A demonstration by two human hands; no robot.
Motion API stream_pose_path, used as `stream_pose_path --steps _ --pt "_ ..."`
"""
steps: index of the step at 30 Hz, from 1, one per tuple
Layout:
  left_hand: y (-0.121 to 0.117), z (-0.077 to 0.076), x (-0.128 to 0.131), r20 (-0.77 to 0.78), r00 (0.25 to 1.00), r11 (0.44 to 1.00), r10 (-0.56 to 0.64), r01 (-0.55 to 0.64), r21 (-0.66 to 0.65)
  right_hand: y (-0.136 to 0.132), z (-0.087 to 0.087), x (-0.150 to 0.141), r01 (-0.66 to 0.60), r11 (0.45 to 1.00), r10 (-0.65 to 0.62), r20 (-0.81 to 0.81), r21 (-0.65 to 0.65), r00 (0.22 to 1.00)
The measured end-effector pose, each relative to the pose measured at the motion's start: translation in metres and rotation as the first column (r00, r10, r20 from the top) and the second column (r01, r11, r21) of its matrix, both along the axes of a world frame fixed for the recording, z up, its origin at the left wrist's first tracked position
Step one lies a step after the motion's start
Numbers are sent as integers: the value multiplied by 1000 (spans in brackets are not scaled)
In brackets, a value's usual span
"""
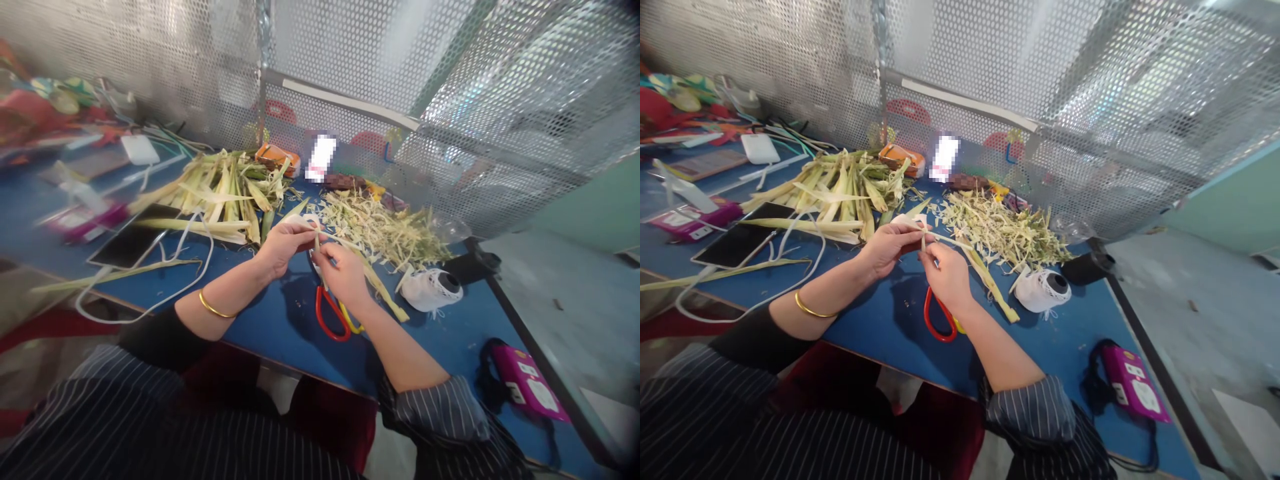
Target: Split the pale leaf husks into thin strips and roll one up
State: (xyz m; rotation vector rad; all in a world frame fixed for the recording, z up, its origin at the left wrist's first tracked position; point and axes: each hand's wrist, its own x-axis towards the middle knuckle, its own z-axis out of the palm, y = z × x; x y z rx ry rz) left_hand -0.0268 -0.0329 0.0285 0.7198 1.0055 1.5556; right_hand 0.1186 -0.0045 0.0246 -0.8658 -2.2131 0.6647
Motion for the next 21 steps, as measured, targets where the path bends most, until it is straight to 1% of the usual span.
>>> stream_pose_path --steps 1,2,3,4,5,6,8,11,12,14,15,16,17,18,19,21 --pt "0 0 -1 -3 1000 1000 -6 6 -9 0 -1 -1 -6 995 2 -40 -99 999" --pt "0 0 -1 -5 1000 1000 -11 11 -15 0 -2 -3 -26 974 4 -100 -225 995" --pt "0 1 -2 -8 1000 1000 -12 12 -14 0 -4 -4 -57 932 -9 -180 -358 984" --pt "0 1 -2 -11 1000 1000 -9 9 -9 0 -5 -6 -92 876 -44 -268 -473 962" --pt "0 0 -2 -17 1000 1000 -3 3 2 1 -7 -7 -122 819 -99 -348 -561 932" --pt "-1 0 -1 -31 1000 1000 7 -7 10 1 -7 -7 -144 772 -168 -418 -619 893" --pt "-1 -2 1 -81 996 1000 27 -25 19 4 -7 -7 -184 710 -287 -518 -680 806" --pt "-2 -7 7 -177 984 997 34 -23 68 9 -5 -6 -277 619 -395 -597 -735 698" --pt "-2 -8 9 -210 977 995 33 -14 94 10 -5 -5 -304 581 -427 -600 -755 676" --pt "-1 -11 11 -269 963 992 35 -1 125 12 -4 -5 -331 495 -488 -572 -803 659" --pt "-1 -11 12 -287 957 992 36 0 125 12 -4 -5 -338 459 -507 -555 -821 659" --pt "-2 -11 13 -295 955 993 32 3 120 13 -5 -5 -345 438 -517 -547 -830 659" --pt "-2 -11 13 -296 955 993 28 7 116 13 -6 -5 -350 437 -515 -550 -828 657" --pt "-3 -10 13 -294 955 993 22 13 116 14 -6 -5 -349 459 -504 -563 -817 655" --pt "-3 -8 12 -297 955 993 19 17 120 14 -7 -5 -338 500 -485 -581 -798 653" --pt "-4 -5 11 -321 946 992 34 6 123 17 -7 -4 -269 614 -459 -613 -742 643"
